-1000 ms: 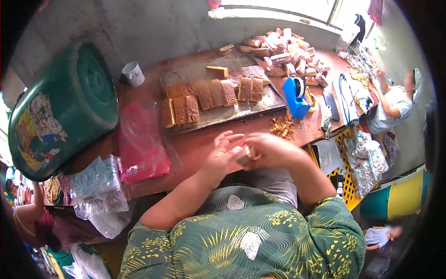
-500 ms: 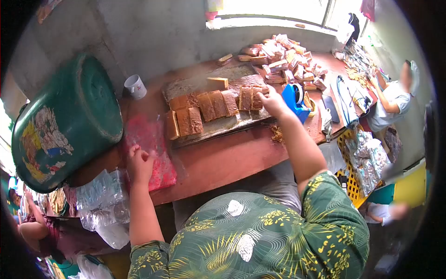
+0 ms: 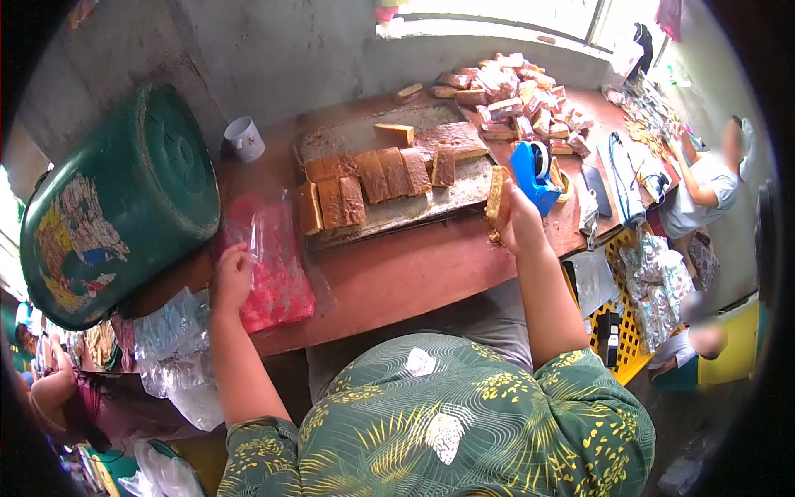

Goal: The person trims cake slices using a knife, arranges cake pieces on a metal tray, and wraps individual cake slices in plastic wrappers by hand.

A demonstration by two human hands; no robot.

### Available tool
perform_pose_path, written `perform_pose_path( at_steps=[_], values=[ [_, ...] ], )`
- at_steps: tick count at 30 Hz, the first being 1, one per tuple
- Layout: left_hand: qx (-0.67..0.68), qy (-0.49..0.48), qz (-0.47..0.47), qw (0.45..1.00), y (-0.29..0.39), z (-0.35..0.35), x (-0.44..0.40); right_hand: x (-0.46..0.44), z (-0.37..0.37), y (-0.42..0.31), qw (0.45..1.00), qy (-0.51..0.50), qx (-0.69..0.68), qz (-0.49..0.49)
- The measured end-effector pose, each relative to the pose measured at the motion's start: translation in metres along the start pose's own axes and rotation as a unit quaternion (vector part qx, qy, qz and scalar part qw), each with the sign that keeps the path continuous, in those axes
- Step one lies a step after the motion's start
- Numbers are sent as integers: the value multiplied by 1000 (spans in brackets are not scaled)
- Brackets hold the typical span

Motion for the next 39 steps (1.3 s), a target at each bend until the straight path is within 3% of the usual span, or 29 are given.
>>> perform_pose_path(
  at_steps=[2, 3, 5, 7, 8, 9, 10, 12, 13, 16, 17, 18, 20, 21, 28, 32, 35, 38, 39],
  values=[
    [169, 67, 96, 979, -27, 1, -6, 17, 17, 10, 990, 36, 135, -21],
    [363, 112, 24, 925, 4, -10, -11, 28, 16, 11, 974, 51, 217, -30],
    [316, 114, 30, 942, 102, -32, -9, 44, 1, 19, 996, -6, 87, -35],
    [216, 38, -134, 966, 179, -81, 1, 54, -18, 23, 998, -53, 15, -39],
    [223, 9, -206, 953, 204, -112, 8, 58, -25, 23, 998, -58, 13, -36],
    [232, -79, -153, 957, 232, -141, 21, 60, -32, 24, 997, -65, 12, -32],
    [205, -134, -216, 945, 251, -169, 32, 62, -40, 25, 997, -73, 11, -30],
    [-16, -333, -248, 909, 262, -226, 71, 65, -52, 30, 997, -70, 40, -20],
    [-87, -358, -273, 888, 277, -226, 83, 67, -55, 31, 996, -68, 55, -15],
    [150, -291, -211, 921, 256, -217, 68, 76, -73, 39, 964, -112, 242, -12],
    [137, -237, -238, 932, 246, -202, 58, 80, -83, 44, 947, -132, 289, -42],
    [17, -198, -265, 943, 243, -182, 52, 82, -92, 49, 935, -128, 327, -46],
    [-165, -215, -176, 946, 212, -173, 54, 81, -108, 55, 857, -138, 497, 12],
    [-167, -213, -177, 946, 208, -172, 59, 85, -127, 49, 822, -138, 549, 54],
    [-170, -195, -169, 951, 201, -170, 71, 50, -157, 85, 700, -162, 666, 200],
    [-170, -210, -161, 949, 207, -164, 65, 51, -151, 88, 698, -172, 670, 186],
    [-121, -240, -147, 952, 211, -161, 40, 60, -152, 81, 683, -121, 685, 222],
    [-160, -111, -228, 954, 231, -149, 0, 103, -158, 66, 675, -73, 665, 312],
    [-169, -83, -258, 948, 236, -149, -13, 117, -154, 76, 651, -117, 676, 325]
  ],
)
Point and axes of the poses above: each hand's wrist, its own x-axis away from the middle knuckle, its own z-axis out of the back of the hand, y = z × x, the point moved 8 cm from there along -x, towards the middle knuckle, and after that the axes turned 14 degrees about -z, right-handed, at the moved point
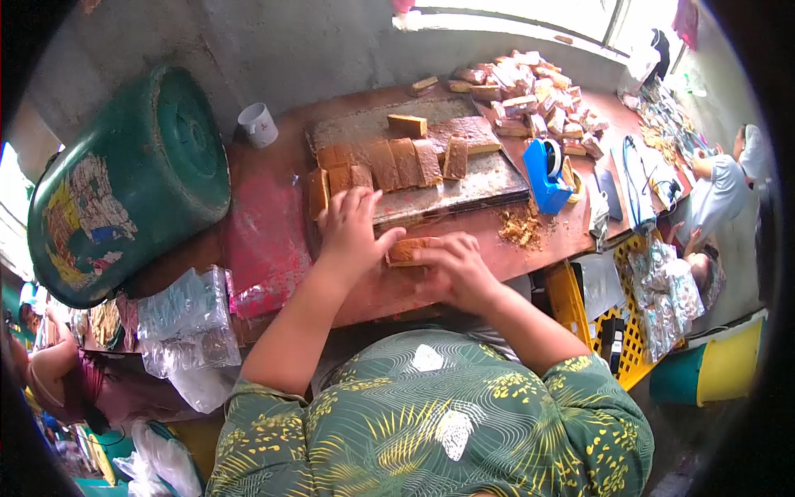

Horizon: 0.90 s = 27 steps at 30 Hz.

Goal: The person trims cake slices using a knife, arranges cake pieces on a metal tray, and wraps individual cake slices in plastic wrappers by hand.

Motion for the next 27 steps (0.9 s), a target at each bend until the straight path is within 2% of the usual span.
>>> perform_pose_path(
  at_steps=[2, 4, 5, 7, 8, 11, 12, 14, 16, 17, 18, 19, 21, 22, 25, 27],
  values=[
    [-48, 9, -46, 998, -5, -7, -22, 31, -10, -16, 995, -78, 5, 67],
    [-50, 8, -78, 996, -2, -12, -38, 47, -20, -14, 988, -90, 84, 91],
    [-32, -38, -72, 996, -4, -19, -45, 50, -23, -8, 986, -86, 108, 99],
    [2, -130, -60, 990, -5, -28, -54, 37, -25, 1, 982, -164, 78, 44],
    [24, -96, -72, 992, 1, -19, -54, 30, -25, 5, 977, -203, 62, 14],
    [254, -131, 8, 958, 9, -11, -47, -3, 25, -10, 994, 33, 98, 35],
    [306, -109, -20, 946, 14, -10, -41, -14, 36, -16, 991, 64, 111, 34],
    [309, -114, -45, 943, 29, -3, -30, -33, 53, -25, 987, 96, 121, 53],
    [280, -102, -88, 951, 44, 7, -19, -44, 32, 6, 998, -20, 55, -21],
    [215, -84, -116, 966, 48, 8, -15, -45, 20, 16, 995, -78, 22, -57],
    [148, -66, -145, 976, 51, 5, -11, -48, 30, 7, 996, -39, -51, -54],
    [81, -47, -174, 980, 54, 2, -7, -48, 29, 5, 997, -21, -49, -55],
    [90, -45, -154, 983, 51, -5, -3, -44, 27, 6, 997, 17, -45, -57],
    [94, -46, -149, 983, 52, -3, -2, -42, 21, 5, 1000, 4, -21, -4],
    [92, -69, -131, 985, 43, -17, 2, -36, 2, 25, 999, -36, -6, -35],
    [91, -88, -120, 985, 36, -25, 5, -34, 2, 29, 999, -28, -9, -46]
  ],
)
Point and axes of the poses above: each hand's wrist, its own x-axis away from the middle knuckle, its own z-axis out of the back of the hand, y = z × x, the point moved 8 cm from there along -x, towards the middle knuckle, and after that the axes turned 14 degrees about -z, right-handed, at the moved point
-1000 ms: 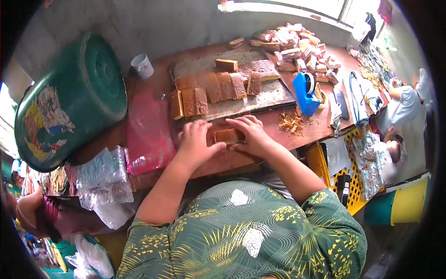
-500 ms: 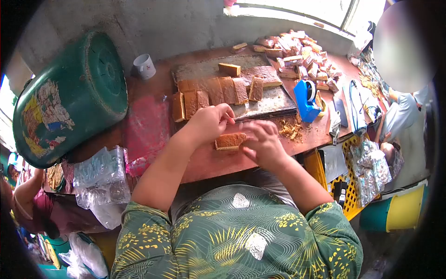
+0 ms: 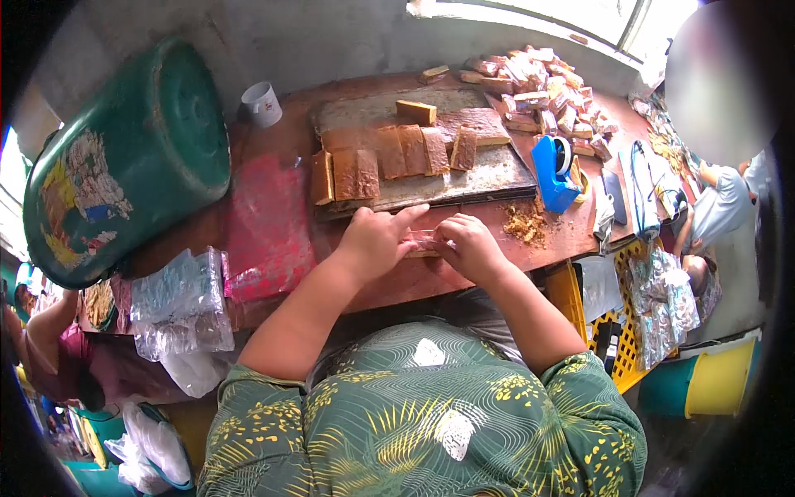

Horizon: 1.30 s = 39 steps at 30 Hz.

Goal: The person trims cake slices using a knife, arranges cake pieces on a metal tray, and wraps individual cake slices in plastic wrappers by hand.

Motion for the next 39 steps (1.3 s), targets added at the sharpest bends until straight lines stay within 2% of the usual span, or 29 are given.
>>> perform_pose_path(
  at_steps=[2, 5, 8, 9, 12, 15, 18, 21, 24, 27, 28, 30, 32, 33, 36, 39],
  values=[
    [6, -16, 8, 1000, -3, -4, 6, 4, 2, 1, 1000, 19, -21, 4],
    [203, 53, 166, 963, -33, -7, 31, 13, 2, 33, 952, -20, -137, -273],
    [401, 123, 255, 871, -66, -36, 60, 20, -12, 48, 870, -32, -407, -277],
    [482, 144, 210, 838, -70, -49, 63, 21, -25, 75, 923, -10, -293, -249],
    [483, 95, 172, 853, -67, -53, 62, 20, -32, 72, 907, -80, -341, -233],
    [462, 104, 249, 845, -60, -43, 62, 24, -15, 47, 877, -98, -301, -361],
    [211, 145, 198, 946, -52, -18, 57, 22, -10, 54, 937, -44, -182, -296],
    [25, 71, 121, 990, -31, 4, 50, 21, 9, 42, 980, 20, -135, -146],
    [-14, 87, 128, 988, -26, 3, 61, 22, 21, 41, 995, 72, -13, -73],
    [-13, 60, 190, 980, -31, -4, 64, 17, 18, 50, 984, 8, 71, -164],
    [-19, 82, 192, 978, -34, -7, 63, 16, 18, 54, 976, -12, 100, -192],
    [-28, 125, 195, 972, -38, -11, 60, 15, 16, 53, 983, 43, 95, -149],
    [1, 44, 171, 984, -33, -16, 53, 18, 15, 39, 991, 64, 90, -75],
    [15, 1, 159, 987, -29, -17, 51, 22, 8, 41, 991, 31, 92, -90],
    [-121, 8, 66, 990, -1, -12, 52, 37, 6, 23, 985, 27, 160, -51],
    [-143, -16, 35, 989, 20, -13, 56, 49, 4, 7, 979, 16, 190, -71]
  ],
)
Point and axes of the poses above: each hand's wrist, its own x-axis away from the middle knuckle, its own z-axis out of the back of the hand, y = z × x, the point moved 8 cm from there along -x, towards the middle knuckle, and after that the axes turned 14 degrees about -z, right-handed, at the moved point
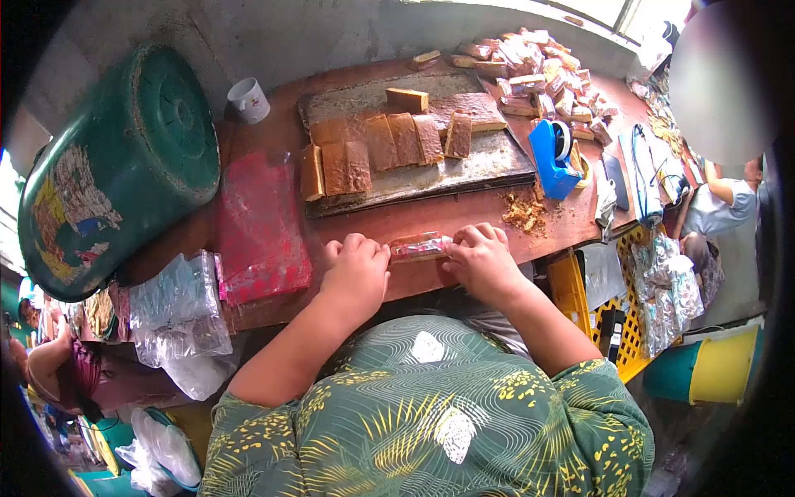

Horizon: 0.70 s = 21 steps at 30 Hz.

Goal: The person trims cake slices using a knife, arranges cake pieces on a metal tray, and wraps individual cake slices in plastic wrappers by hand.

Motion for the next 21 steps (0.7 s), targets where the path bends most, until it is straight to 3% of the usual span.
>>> perform_pose_path(
  at_steps=[1, 2, 5, 9, 13, 14, 15, 17, 18, 20, 21],
  values=[
    [-3, -1, -10, 1000, 3, 1, 1, 2, -2, -1, 1000, -4, 8, -2],
    [-5, -79, -3, 997, -8, -9, -3, -4, -2, 3, 1000, -25, -13, -1],
    [84, -107, 64, 989, -32, -5, -25, -22, 0, 5, 999, -24, 27, -13],
    [-39, 39, -3, 998, -13, -14, -12, -7, -6, 0, 999, 18, 47, -10],
    [123, 105, 98, 982, -4, -17, -4, 26, -11, -15, 1000, -10, -8, -24],
    [285, 146, 137, 937, -16, -27, -11, 29, -10, -17, 1000, 2, -16, -19],
    [446, 179, 178, 859, -22, -36, -18, 31, -7, -18, 1000, 16, -21, -15],
    [719, 220, 239, 615, -22, -56, -35, 28, 5, -11, 990, 55, -128, -25],
    [744, 187, 210, 606, -15, -58, -43, 22, 17, -4, 971, 97, -215, -26],
    [659, 160, 142, 721, -9, -60, -52, 10, 38, 11, 933, 128, -335, -19],
    [609, 144, 106, 773, -4, -61, -55, 8, 41, 14, 946, 132, -296, 14]
  ],
)
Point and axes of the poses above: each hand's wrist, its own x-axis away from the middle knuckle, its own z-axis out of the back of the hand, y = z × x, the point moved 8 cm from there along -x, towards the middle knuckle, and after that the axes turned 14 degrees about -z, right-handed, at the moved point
